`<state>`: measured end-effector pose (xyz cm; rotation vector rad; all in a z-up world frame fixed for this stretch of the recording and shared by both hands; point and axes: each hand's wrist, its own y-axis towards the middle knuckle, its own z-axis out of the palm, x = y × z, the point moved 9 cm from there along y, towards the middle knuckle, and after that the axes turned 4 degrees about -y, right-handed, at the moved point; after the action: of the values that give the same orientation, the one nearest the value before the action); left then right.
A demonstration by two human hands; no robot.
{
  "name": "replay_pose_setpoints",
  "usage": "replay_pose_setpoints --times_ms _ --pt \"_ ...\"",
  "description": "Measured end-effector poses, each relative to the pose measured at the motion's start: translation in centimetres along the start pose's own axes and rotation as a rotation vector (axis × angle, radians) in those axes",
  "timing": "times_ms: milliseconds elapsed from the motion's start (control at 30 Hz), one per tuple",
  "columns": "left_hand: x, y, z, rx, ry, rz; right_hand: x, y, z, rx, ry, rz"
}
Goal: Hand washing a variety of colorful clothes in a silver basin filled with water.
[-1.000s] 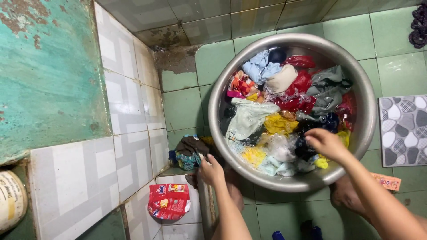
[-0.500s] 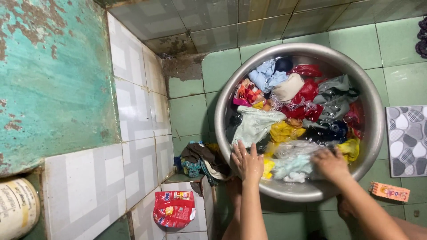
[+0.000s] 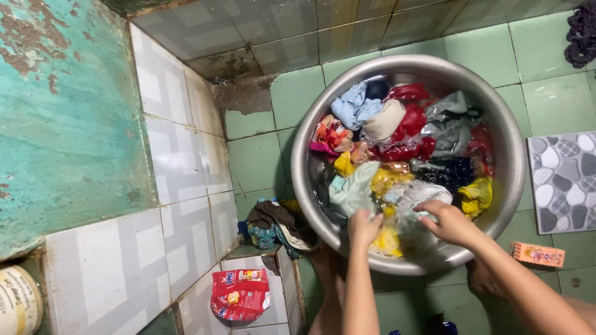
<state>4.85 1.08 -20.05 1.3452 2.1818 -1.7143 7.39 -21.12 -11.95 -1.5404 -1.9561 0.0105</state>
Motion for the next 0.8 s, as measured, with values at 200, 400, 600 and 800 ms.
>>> replay_pose_setpoints --times_ms 200,400,600,800 --pt "-12.5 -8.3 -4.4 0.002 -0.547 0.406 -6.2 0.7 2.8 -0.077 0.351 0.170" --pt "-20.5 -20.8 -8.2 0.488 -0.991 0.583 -12.1 0.2 11.1 -0.168 0.972 0.035" --pt "-19.6 -17.4 -10.1 0.219 -1.143 0.893 -5.7 -2.4 1.3 -0.294 0.721 -0.115" --pt "-19.1 -13.5 -6.7 0.363 -1.719 0.488 6.0 -3.7 -12.9 -0.400 0.461 -0.271"
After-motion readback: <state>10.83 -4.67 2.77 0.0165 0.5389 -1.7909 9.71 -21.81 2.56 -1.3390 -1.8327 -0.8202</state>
